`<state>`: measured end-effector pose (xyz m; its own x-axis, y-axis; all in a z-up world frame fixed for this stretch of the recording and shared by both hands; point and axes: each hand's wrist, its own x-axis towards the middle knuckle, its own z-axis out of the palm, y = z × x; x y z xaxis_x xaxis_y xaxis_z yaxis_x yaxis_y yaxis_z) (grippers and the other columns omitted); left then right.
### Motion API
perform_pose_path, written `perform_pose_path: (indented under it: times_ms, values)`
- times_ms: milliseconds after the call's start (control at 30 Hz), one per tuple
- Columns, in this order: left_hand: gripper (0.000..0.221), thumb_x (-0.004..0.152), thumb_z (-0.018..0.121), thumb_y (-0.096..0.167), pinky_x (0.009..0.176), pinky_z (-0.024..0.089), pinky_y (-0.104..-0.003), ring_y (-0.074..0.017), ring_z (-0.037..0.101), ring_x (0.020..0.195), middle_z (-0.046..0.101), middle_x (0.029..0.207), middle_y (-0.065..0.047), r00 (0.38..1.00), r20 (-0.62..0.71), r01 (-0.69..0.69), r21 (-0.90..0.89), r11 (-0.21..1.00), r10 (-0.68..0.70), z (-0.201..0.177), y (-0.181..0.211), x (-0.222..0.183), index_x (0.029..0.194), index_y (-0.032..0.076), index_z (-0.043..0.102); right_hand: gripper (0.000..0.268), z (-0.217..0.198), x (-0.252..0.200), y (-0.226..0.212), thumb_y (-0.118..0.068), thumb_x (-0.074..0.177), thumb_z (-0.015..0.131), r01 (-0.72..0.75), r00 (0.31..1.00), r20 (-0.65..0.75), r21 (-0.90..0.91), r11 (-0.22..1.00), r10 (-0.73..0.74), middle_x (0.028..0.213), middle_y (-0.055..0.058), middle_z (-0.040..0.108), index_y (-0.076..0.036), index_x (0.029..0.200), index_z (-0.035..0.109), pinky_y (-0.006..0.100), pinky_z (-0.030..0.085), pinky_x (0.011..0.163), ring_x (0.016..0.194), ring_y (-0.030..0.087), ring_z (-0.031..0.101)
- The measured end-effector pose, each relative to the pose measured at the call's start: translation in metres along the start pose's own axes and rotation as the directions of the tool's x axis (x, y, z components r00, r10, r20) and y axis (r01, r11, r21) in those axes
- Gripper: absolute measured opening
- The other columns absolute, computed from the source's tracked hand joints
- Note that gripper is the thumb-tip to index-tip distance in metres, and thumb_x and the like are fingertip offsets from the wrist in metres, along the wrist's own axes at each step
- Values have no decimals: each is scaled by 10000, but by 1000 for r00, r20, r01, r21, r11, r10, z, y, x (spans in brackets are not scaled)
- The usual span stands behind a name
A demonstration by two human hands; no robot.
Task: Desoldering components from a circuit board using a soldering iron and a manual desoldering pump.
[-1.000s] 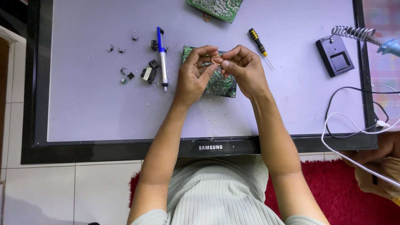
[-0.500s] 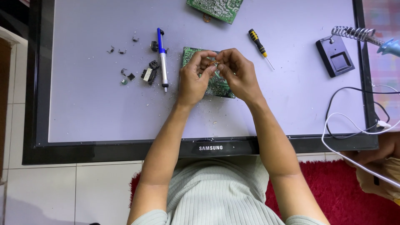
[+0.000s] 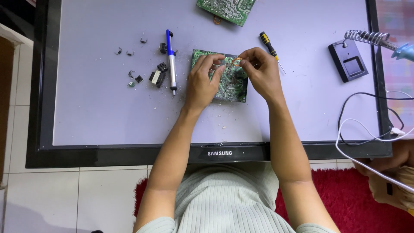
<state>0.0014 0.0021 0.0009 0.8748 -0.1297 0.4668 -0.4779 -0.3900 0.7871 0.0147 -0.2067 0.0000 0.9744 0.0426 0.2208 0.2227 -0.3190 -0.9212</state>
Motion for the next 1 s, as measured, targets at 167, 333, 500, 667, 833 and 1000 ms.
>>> perform_pose_path:
  times_ms: [167,333,500,667,833,1000]
  values:
    - [191,1064,679,76,800,662,-389,-275,751,942,711,1034,-133,998,-38,50,26,998,-49,1,-5,-3,1254,77,700,138,-1,7,35,45,965,750,-52,988,-150,-38,998,45,843,120,701,5,1095,767,294,585,645,761,182,692]
    - [185,1026,683,53,750,597,-344,-180,702,853,693,1097,-46,994,-85,74,70,995,-68,3,-6,-2,1195,129,693,356,7,13,24,-88,990,762,-62,982,-140,391,918,126,1089,169,725,-31,1303,601,304,680,854,995,212,777]
    - [180,1034,664,50,796,600,-338,-191,717,873,706,1093,-54,989,-132,79,74,994,-69,-3,-8,-1,1196,121,692,226,11,12,23,-81,1028,682,-78,989,-90,358,930,117,1179,131,710,-19,1246,669,314,671,971,1148,238,748]
    - [228,993,697,22,814,600,-375,-236,697,997,723,1154,-56,981,-166,147,311,939,-99,-3,-39,-2,1199,119,705,121,17,9,14,-63,1009,682,-56,989,-134,101,993,69,1084,51,733,-52,1120,727,242,628,837,988,126,719]
    - [284,965,726,16,829,633,-350,-257,701,1048,708,1206,-91,980,-147,182,428,885,-131,3,-69,3,1240,88,707,164,17,4,9,-3,986,666,122,985,-94,-209,970,-144,1118,71,701,-89,1089,759,305,578,812,980,194,695]
    - [359,955,697,-64,857,674,-307,-280,753,1027,705,1256,-185,979,-106,204,479,854,-175,7,-78,25,1308,2,691,139,17,3,6,72,996,646,257,956,-66,-269,928,-284,1095,125,658,-18,1062,729,320,595,766,923,245,676]
